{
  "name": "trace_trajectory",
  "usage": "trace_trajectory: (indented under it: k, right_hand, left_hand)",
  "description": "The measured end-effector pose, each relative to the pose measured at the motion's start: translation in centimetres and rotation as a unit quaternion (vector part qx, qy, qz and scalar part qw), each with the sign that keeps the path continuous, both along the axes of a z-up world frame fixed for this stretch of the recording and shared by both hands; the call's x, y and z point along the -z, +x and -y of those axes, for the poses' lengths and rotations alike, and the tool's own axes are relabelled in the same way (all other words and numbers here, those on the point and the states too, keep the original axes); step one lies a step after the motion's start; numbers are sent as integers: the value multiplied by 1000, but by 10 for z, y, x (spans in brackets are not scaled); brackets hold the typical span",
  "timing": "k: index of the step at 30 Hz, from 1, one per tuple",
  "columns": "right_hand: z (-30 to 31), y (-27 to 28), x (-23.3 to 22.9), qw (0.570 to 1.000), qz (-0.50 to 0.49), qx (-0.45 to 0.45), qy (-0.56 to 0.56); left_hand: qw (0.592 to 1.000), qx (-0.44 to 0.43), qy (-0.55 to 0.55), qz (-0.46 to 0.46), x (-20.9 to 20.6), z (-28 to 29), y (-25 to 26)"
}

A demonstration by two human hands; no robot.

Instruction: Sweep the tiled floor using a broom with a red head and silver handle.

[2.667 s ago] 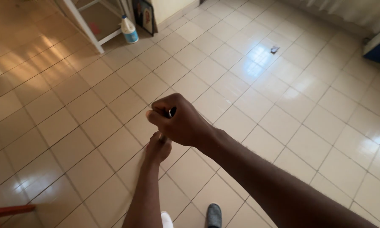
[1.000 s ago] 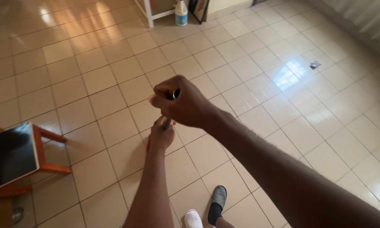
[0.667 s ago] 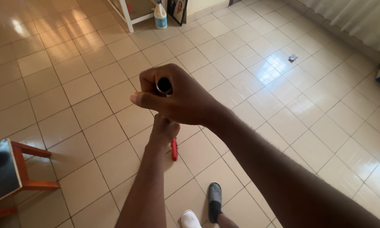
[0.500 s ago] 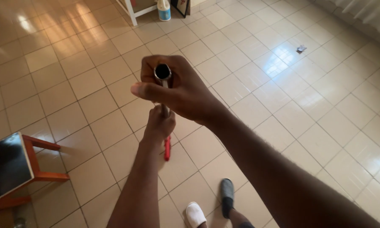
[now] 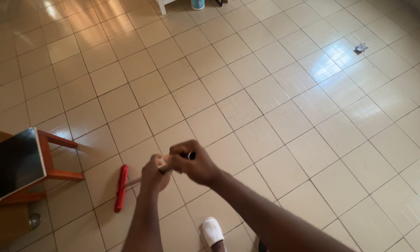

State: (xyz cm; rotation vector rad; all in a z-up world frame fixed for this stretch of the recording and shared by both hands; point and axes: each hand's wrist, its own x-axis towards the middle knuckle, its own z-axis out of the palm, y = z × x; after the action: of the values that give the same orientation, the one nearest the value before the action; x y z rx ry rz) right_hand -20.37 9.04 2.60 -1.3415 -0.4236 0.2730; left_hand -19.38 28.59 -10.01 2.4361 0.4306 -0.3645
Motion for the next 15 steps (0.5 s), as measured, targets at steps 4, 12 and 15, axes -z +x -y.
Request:
trace_trajectory:
  k: [4,12,15]
  right_hand:
    - [60,5,-3,1000,10,-21,-13]
    - [233,43,-68,999,15,18,-35]
    - [292,49,-104,994,52,29,-95]
  left_hand:
    - [997,28,-67,7,24,53,-4]
    - [981,117,-152,32,-17,249,40]
    - [977,107,-182,0,-76,326,48]
